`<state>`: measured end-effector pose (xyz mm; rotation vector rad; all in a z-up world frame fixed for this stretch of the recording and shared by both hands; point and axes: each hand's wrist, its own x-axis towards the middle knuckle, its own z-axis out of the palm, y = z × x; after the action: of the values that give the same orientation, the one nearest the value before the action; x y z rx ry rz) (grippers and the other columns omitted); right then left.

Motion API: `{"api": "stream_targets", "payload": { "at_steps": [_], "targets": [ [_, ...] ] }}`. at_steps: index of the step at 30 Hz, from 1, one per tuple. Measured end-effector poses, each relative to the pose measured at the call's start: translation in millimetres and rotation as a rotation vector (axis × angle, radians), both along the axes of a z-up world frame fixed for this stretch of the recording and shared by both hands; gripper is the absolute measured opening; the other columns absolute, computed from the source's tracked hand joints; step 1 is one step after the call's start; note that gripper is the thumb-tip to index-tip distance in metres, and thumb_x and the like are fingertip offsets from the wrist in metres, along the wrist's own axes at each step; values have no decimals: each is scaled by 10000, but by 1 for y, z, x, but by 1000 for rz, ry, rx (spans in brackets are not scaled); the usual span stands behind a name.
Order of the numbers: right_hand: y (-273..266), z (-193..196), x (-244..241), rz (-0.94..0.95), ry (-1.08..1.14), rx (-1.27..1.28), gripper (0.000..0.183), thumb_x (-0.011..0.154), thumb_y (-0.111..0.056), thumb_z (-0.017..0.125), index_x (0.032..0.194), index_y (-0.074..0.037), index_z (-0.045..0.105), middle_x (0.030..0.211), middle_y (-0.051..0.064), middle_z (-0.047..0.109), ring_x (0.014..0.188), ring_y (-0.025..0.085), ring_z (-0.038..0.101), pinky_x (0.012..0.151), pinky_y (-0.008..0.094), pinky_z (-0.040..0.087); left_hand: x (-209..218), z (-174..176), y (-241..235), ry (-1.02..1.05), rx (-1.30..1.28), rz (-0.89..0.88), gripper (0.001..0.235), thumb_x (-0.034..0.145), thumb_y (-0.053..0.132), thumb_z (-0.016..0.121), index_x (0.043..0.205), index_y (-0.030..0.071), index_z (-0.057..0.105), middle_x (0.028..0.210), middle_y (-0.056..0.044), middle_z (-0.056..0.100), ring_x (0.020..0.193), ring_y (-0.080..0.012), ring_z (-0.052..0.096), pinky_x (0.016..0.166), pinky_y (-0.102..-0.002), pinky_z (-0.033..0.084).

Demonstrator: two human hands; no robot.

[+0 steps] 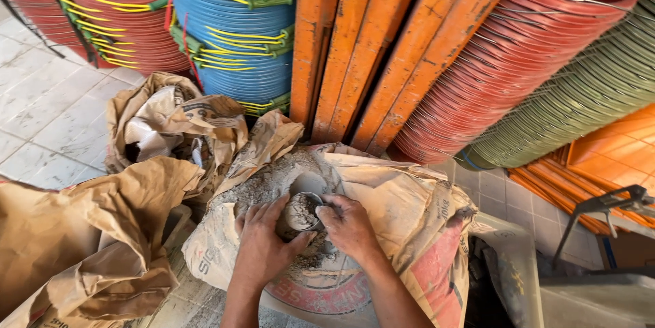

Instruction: Scooping cement from a large bulk bag into a small plastic bag and weighing it on a mechanical scale.

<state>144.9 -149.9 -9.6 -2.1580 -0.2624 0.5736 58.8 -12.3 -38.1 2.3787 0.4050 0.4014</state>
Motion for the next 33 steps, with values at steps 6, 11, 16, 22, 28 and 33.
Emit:
{"api": "stream_targets", "payload": {
  "at_steps": [6,11,16,22,28,33],
  "targets": [
    [-4,3,-5,-46,130,124,432,847,-251,530,1253,-107,505,508,1,462,453,117,578,492,271,584,-2,2,-1,41,-27,-16,755,589,518,681,1237,180,491,1125,-55,581,1068,-283,434,926,-454,225],
    [-6,4,-8,-23,83,115,433,836,-251,518,1240,-96,521,465,-37,401,428,75,484,497,259,558,-6,4,-1,4,5,-14,760,576,543,694,1217,180,510,1094,-65,592,1061,-284,457,910,-438,253],
    [-12,5,-9,-74,142,182,419,823,-230,558,1219,-96,537,735,119,680,475,180,651,375,227,507,-10,17,-7,-48,37,-41,711,578,523,695,1182,185,533,1112,-45,591,1043,-266,473,883,-435,269],
    [-44,11,-13,-186,140,410,342,774,-173,573,1080,-34,638,671,91,659,505,146,621,433,311,566,-9,40,-37,-87,107,-105,670,592,499,704,1156,175,543,1078,-40,592,1027,-275,482,871,-456,270],
    [-116,21,-26,-316,160,510,343,787,-150,591,1102,-15,609,772,115,675,499,136,629,414,268,552,-2,55,-100,-83,154,-218,667,598,547,656,1147,182,555,1012,-15,598,970,-251,493,862,-431,277],
    [-186,27,-44,-450,119,531,233,781,-144,592,975,-37,665,639,95,622,497,146,589,470,285,554,-1,66,-164,-132,98,-346,628,561,440,706,1117,180,575,1042,0,616,975,-246,518,830,-413,299]
  ]
}}
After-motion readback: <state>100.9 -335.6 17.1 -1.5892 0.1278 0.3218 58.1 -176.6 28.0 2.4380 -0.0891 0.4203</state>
